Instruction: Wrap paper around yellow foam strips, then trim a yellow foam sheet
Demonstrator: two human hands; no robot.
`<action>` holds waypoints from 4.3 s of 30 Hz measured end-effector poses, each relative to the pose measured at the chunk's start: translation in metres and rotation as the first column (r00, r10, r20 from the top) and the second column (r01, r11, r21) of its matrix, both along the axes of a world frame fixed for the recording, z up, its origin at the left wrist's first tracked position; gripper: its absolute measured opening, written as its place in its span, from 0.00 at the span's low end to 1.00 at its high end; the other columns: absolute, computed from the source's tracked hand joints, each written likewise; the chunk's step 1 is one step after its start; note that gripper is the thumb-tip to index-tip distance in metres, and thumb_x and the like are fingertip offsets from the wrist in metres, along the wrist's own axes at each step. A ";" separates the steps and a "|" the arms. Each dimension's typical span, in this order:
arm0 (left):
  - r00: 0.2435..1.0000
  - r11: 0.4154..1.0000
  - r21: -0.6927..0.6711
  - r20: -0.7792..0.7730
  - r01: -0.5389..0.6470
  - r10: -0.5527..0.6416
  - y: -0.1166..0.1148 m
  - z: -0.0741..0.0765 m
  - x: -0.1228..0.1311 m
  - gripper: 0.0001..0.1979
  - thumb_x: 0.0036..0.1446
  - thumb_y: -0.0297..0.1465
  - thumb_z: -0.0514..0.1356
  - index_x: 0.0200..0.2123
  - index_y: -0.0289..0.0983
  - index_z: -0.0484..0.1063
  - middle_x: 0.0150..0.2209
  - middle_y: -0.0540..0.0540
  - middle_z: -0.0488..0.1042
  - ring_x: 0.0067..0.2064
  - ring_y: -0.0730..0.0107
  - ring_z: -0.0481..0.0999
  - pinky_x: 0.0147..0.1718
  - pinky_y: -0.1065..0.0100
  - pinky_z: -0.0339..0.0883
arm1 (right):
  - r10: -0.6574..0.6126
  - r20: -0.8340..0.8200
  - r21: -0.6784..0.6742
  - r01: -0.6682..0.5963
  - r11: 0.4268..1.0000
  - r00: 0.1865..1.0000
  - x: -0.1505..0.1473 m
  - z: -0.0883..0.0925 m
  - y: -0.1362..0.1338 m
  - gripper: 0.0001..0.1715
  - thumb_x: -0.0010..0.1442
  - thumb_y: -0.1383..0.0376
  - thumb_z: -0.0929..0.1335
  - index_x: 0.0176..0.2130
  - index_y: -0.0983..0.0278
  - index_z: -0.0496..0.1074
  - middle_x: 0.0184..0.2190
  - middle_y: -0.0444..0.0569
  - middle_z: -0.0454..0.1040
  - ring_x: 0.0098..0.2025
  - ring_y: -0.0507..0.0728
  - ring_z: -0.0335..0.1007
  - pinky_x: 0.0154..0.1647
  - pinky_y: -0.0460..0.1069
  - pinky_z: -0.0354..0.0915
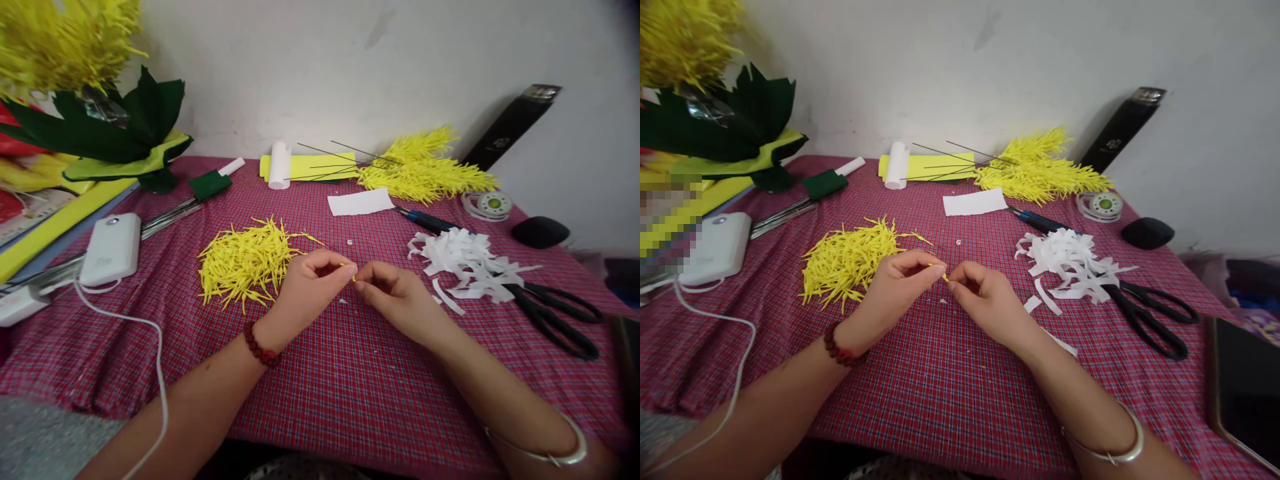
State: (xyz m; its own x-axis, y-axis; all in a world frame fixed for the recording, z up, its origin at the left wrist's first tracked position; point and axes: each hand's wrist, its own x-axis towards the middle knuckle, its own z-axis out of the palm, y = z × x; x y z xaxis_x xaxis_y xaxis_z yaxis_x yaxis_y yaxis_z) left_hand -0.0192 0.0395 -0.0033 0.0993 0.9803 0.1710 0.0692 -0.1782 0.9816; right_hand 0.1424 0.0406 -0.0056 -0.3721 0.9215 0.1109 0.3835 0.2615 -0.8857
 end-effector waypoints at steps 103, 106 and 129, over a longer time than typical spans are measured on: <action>0.965 0.939 -0.223 0.090 0.262 -0.248 -0.003 -0.006 0.004 0.18 0.61 0.44 0.51 0.31 0.35 0.68 0.24 0.51 0.67 0.22 0.78 0.64 0.22 0.73 0.59 | -0.171 0.169 0.374 0.098 0.922 0.971 0.004 0.009 -0.003 0.08 0.52 0.71 0.62 0.24 0.59 0.61 0.19 0.42 0.65 0.23 0.51 0.61 0.24 0.47 0.58; 0.924 0.849 -0.370 0.208 0.378 -0.320 -0.004 -0.009 0.005 0.25 0.62 0.48 0.47 0.25 0.34 0.68 0.22 0.49 0.68 0.21 0.79 0.65 0.21 0.73 0.60 | -0.174 0.217 0.419 0.069 0.905 0.960 0.006 0.007 -0.003 0.08 0.53 0.71 0.62 0.25 0.59 0.61 0.21 0.43 0.67 0.24 0.52 0.64 0.26 0.48 0.60; 0.804 0.949 0.095 -0.561 0.300 -0.198 -0.007 -0.004 0.002 0.14 0.62 0.29 0.49 0.22 0.38 0.56 0.22 0.53 0.59 0.25 0.74 0.59 0.26 0.67 0.50 | -0.129 0.073 0.193 0.113 0.975 0.989 0.008 0.000 0.002 0.10 0.57 0.67 0.63 0.25 0.59 0.63 0.19 0.42 0.63 0.23 0.52 0.60 0.22 0.48 0.57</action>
